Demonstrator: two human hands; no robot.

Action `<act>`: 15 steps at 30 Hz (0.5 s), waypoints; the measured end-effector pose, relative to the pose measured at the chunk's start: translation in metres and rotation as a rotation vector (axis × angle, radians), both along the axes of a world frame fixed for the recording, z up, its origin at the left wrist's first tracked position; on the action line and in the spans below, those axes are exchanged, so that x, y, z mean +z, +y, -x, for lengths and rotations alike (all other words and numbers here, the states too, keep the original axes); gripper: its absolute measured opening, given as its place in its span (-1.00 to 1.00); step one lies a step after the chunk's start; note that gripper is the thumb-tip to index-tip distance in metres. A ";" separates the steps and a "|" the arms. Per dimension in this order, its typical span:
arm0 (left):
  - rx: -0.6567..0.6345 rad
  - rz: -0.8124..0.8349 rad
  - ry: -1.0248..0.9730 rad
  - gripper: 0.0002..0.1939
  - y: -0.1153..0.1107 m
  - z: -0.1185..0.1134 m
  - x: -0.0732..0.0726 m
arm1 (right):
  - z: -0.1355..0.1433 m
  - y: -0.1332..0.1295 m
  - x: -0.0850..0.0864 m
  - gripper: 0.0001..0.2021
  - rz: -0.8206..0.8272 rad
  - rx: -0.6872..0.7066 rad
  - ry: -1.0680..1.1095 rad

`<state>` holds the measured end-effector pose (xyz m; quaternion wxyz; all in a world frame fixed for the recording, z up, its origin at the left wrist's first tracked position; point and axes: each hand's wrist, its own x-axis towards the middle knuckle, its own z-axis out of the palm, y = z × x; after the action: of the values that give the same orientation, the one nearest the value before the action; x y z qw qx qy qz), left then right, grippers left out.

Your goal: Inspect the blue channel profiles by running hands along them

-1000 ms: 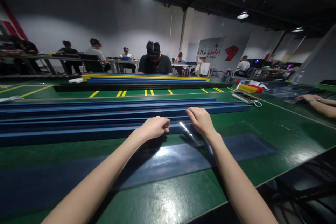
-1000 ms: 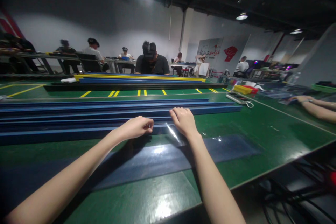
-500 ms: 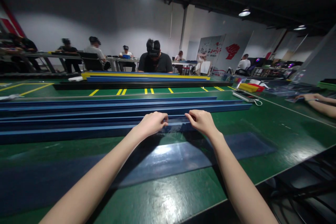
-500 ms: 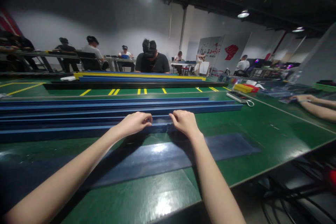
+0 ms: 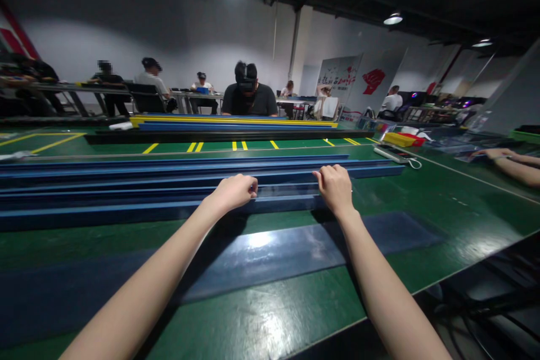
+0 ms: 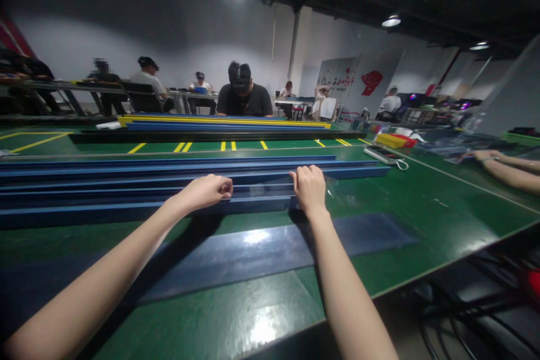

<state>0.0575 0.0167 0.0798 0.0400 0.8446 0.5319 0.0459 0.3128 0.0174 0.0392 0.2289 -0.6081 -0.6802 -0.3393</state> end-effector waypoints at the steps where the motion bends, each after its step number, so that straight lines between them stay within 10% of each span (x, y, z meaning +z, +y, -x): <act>1: 0.013 0.005 0.007 -0.86 0.000 0.001 0.000 | -0.001 0.001 -0.001 -0.67 -0.006 0.003 0.019; 15: 0.028 -0.037 -0.007 -0.80 0.006 -0.001 -0.012 | 0.037 -0.002 -0.017 -0.53 0.434 0.407 0.048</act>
<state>0.0588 0.0228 0.0680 0.0257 0.8376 0.5424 0.0593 0.2759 0.0149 0.0219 0.1728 -0.5021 -0.8391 -0.1184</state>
